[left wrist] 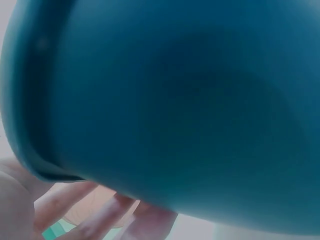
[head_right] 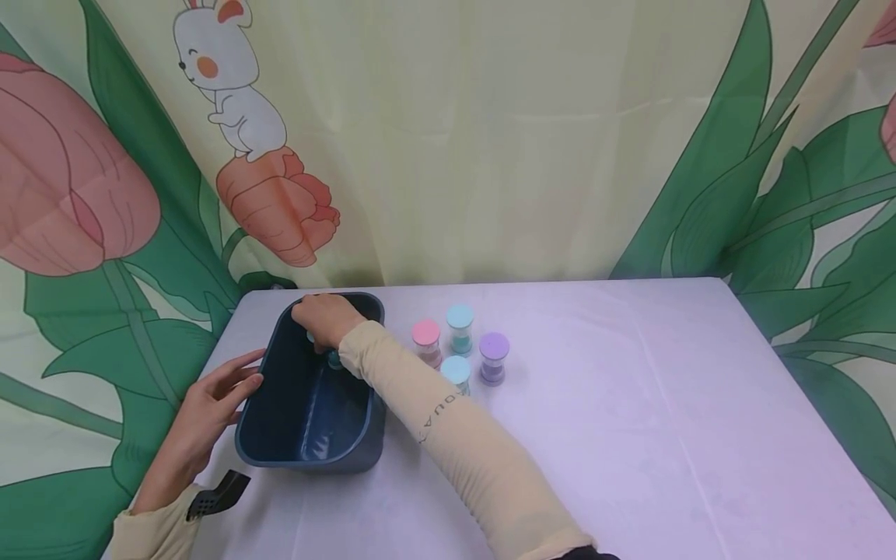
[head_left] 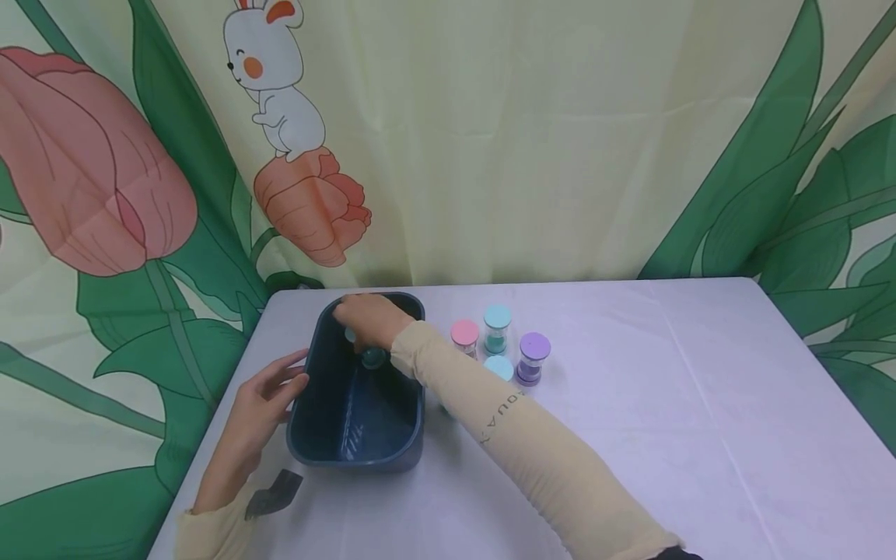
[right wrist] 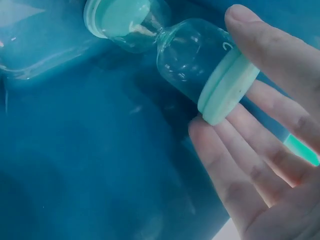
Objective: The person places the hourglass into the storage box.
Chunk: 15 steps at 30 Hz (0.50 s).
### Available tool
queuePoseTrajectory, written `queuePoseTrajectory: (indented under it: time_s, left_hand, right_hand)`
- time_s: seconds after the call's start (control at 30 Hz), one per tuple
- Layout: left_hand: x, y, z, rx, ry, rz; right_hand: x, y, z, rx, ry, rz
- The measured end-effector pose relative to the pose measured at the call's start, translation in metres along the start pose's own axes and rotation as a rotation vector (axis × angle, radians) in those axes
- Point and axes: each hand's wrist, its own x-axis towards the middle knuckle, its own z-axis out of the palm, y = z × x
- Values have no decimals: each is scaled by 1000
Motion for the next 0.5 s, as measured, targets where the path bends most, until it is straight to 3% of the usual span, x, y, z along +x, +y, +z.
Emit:
queuePoseTrajectory:
  time_s: [0.27, 0.5]
  left_hand:
    - [0, 1, 1, 4, -6, 7]
    - [1, 2, -1, -9, -18, 8]
  right_hand:
    - [-3, 5, -6, 48, -18, -16]
    - [-10, 9, -23, 88, -8, -56]
